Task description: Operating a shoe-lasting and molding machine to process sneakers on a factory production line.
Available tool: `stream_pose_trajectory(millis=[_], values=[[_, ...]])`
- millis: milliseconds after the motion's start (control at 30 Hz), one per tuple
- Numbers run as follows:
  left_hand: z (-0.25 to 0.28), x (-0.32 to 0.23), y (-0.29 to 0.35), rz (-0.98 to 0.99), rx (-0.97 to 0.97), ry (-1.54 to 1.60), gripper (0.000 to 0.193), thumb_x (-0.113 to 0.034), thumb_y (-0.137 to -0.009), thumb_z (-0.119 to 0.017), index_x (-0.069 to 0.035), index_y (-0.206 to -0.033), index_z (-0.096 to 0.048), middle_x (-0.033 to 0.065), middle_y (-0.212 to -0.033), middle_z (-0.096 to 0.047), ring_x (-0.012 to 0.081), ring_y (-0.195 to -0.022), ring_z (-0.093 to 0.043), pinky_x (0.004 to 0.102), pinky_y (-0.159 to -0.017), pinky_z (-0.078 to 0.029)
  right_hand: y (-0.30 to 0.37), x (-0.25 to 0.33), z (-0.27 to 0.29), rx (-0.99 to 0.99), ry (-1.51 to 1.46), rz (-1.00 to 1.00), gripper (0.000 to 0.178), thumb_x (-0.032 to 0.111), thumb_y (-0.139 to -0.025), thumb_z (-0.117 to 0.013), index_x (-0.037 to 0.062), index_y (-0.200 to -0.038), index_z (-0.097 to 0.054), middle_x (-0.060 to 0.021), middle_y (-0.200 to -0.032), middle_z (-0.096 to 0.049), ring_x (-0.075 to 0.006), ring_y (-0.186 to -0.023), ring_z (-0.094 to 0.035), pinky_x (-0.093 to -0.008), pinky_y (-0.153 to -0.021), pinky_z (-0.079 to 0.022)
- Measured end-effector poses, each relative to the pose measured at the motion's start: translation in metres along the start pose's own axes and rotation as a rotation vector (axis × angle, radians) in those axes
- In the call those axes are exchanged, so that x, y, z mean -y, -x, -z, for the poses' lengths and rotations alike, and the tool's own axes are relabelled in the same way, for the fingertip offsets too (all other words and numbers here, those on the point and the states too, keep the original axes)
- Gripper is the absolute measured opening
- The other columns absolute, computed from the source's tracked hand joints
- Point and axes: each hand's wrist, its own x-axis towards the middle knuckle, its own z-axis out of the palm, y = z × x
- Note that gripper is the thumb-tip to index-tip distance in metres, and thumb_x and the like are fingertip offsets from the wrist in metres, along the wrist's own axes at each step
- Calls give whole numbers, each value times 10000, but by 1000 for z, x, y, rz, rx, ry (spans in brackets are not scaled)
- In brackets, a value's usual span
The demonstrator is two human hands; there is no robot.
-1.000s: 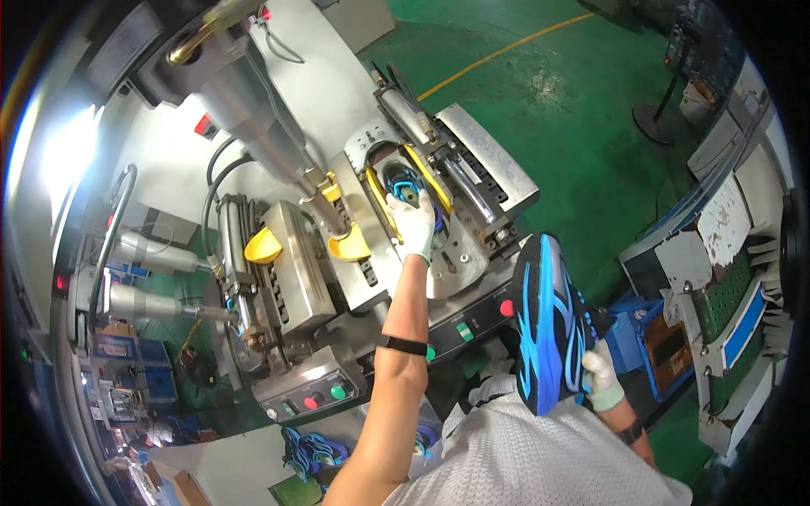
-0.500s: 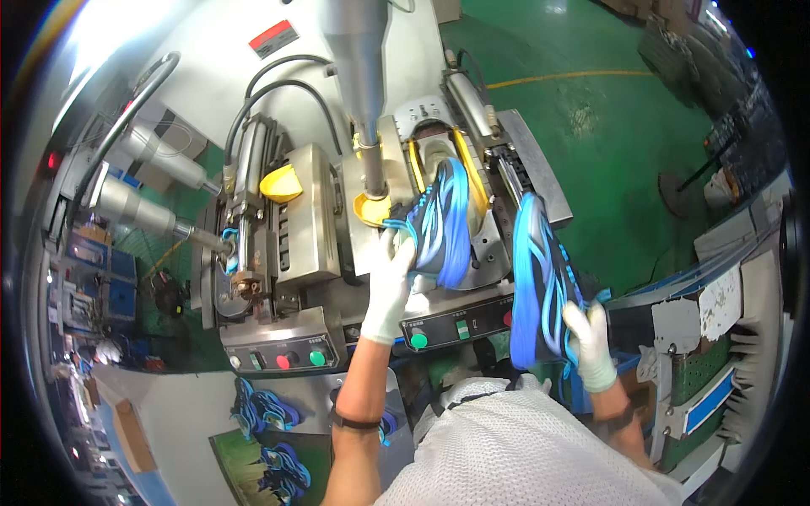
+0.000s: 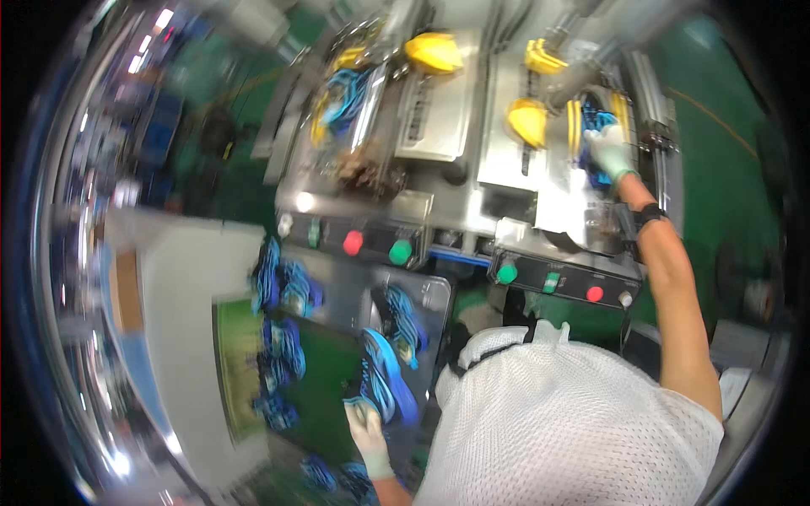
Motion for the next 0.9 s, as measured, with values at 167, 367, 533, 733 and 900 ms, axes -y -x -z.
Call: stream_pose_trajectory(millis=[167, 367, 533, 733, 900], values=[[-25, 98, -37, 137, -340, 27, 710, -70, -938, -573, 80, -1538, -223, 271, -1525, -387, 355, -1427, -396, 404, -1182, -307, -28, -56, -5, -114, 155, 172, 437, 348, -842, -730, -84, -810, -671, -267, -781, -688, -412, -803, -700, -478, -771, -510], [-104, 144, -127, 336, -159, -122, 888, -164, -846, -714, -10, -1564, -215, 284, -1480, -452, 389, -1368, -468, 399, -1133, -378, -35, -77, 34, 293, -149, 65, 379, 311, -900, -716, -31, -1038, -631, -92, -958, -680, -181, -839, -591, -368, -781, -486], [-109, 183, -137, 48, -232, -183, 879, -128, -793, -768, 64, -1493, -272, 290, -1385, -499, 425, -1283, -504, 446, -1131, -377, 198, 108, -12, -204, -22, 645, 678, 210, -984, -643, -67, -1517, -327, -286, -1549, -379, -361, -1451, -376, -386, -1200, -277], [-72, 162, -174, -10, 302, -107, 1016, -408, -827, -778, 72, -1530, -223, 306, -1510, -381, 431, -1421, -372, 448, -1194, -303, 363, 104, -104, 311, 597, 580, 1024, 146, -723, -816, -73, -1530, -225, -356, -1595, -154, -542, -1484, -129, -552, -1229, -171], [83, 200, -261, -185, -233, 326, 625, -178, -906, -712, 94, -1401, -442, 281, -1434, -484, 389, -1338, -491, 438, -1149, -368, 367, 107, -78, 315, 323, 571, 974, 118, -801, -781, -5, -1574, -202, -309, -1616, -174, -465, -1506, -183, -474, -1234, -189]])
